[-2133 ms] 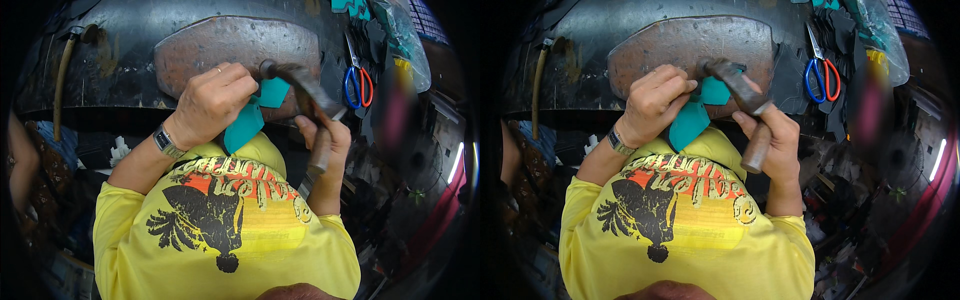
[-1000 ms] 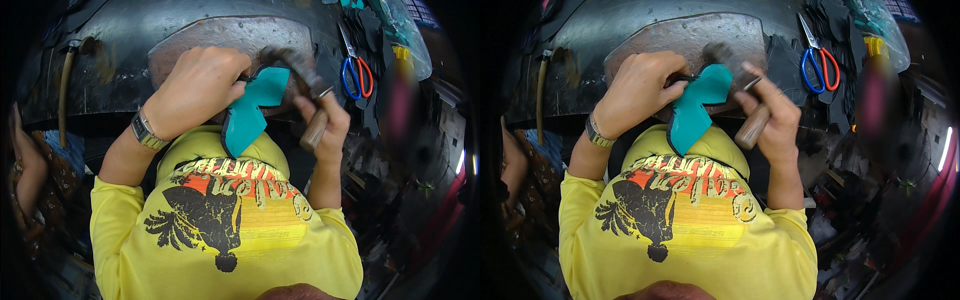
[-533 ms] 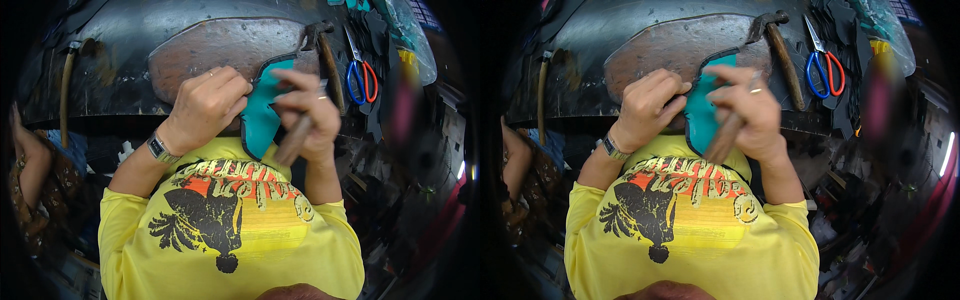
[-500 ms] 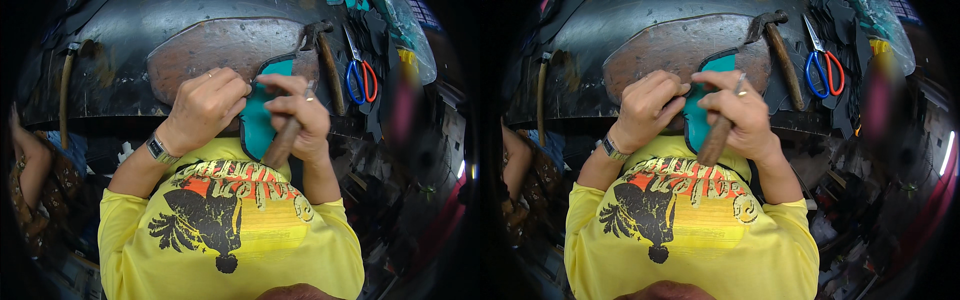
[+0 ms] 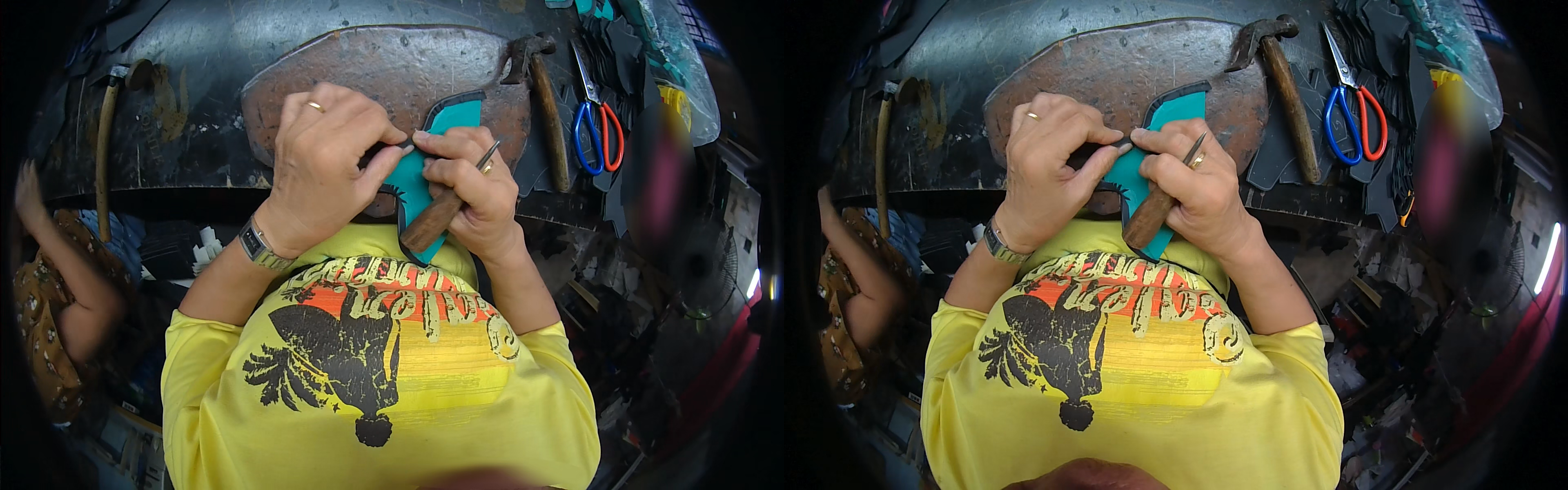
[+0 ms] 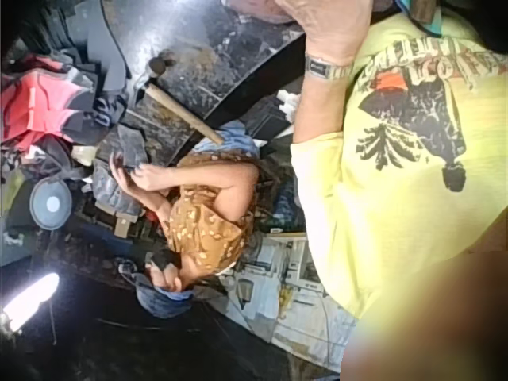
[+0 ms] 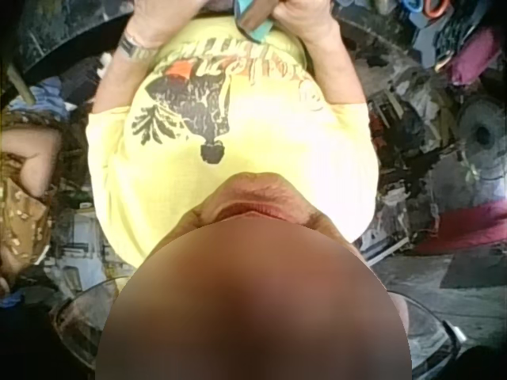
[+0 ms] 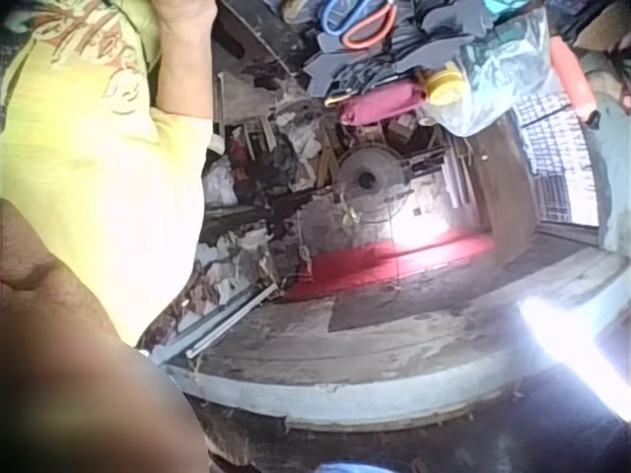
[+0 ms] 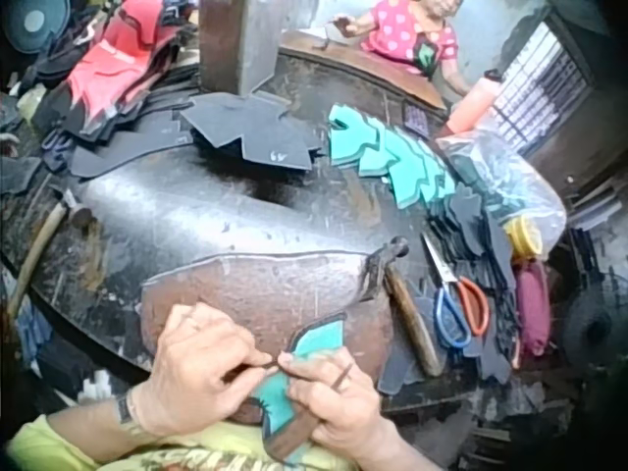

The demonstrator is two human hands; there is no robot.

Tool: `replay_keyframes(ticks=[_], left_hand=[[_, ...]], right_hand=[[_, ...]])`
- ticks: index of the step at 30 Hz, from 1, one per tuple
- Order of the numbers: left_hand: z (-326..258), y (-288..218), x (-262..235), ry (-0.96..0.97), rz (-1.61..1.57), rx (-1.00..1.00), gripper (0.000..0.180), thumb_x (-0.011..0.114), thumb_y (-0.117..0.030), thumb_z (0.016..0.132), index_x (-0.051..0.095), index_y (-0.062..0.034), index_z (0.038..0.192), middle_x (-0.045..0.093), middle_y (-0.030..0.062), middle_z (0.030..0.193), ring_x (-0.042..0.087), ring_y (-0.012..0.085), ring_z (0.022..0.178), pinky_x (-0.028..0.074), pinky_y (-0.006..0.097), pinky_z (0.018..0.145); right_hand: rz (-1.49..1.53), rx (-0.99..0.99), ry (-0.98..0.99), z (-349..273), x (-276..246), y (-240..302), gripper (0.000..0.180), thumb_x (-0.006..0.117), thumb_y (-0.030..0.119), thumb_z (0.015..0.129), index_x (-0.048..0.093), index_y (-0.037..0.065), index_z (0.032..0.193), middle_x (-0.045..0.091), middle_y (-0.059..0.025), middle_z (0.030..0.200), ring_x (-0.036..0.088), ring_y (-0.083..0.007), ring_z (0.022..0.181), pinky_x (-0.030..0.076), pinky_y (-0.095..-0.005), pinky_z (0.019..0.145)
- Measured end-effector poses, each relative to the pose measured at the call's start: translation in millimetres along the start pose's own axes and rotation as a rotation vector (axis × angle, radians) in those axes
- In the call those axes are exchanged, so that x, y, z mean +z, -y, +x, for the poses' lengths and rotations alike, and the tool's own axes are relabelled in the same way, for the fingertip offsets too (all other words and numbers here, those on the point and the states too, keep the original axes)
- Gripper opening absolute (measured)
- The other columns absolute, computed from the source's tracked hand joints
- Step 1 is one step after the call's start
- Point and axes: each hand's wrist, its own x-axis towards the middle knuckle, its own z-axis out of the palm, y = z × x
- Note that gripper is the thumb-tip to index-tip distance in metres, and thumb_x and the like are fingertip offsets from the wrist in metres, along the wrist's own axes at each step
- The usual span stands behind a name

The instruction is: The person uses a hammer and a pointed tool to mark and shape a teal rubber piece, then uses scissors to trim a black rubber piece. The person repeatedly marks, hammers, and trims the rubber pieces on a cluttered workbench.

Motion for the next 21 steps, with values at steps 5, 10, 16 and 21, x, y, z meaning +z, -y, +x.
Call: replay_keyframes(ticks=[5,10,16,21], left_hand=[[1.6,3.3,-9.5,0.056,0.013,-0.059,0.012,0.082,-0.018,0.077,0.074,-0.0127,0.085,0.065,-0.0014,0.100,0.058,0.0208,0.104,0.036,0.042,0.094],[7.1,16.3,-24.4,0.280,-0.076,-0.018,0.017,0.082,-0.016,0.077,0.079,-0.0125,0.093,0.065,0.0011,0.102,0.058,0.0218,0.105,0.036,0.039,0.097],[8.9,11.7,-25.2,0.176,0.047,-0.096,0.028,0.086,-0.023,0.073,0.078,-0.0163,0.099,0.061,0.0051,0.124,0.052,0.0274,0.125,0.032,0.044,0.106],[9.9,7.7,-22.5,0.129,0.124,-0.166,0.033,0.089,-0.027,0.067,0.078,-0.0191,0.097,0.059,0.0062,0.132,0.048,0.0297,0.133,0.029,0.048,0.109]], right_hand=[[-0.079,-0.011,0.049,-3.3,-0.9,12.2,0.029,0.077,0.002,0.059,0.062,0.002,0.084,0.072,-0.0169,0.113,0.067,-0.0352,0.092,0.056,-0.0422,0.076],[-0.145,-0.012,0.119,-6.3,-2.8,22.4,0.027,0.075,0.006,0.062,0.059,0.001,0.083,0.070,-0.0183,0.120,0.067,-0.0368,0.100,0.058,-0.0450,0.081],[-0.175,-0.016,0.234,-1.3,-12.2,32.8,0.024,0.072,0.009,0.066,0.057,0.000,0.082,0.067,-0.0229,0.123,0.066,-0.0375,0.104,0.058,-0.0448,0.083],[-0.202,-0.018,0.334,5.4,-18.2,41.9,0.023,0.069,0.011,0.068,0.057,-0.001,0.083,0.062,-0.0269,0.132,0.065,-0.0389,0.104,0.058,-0.0455,0.085]])
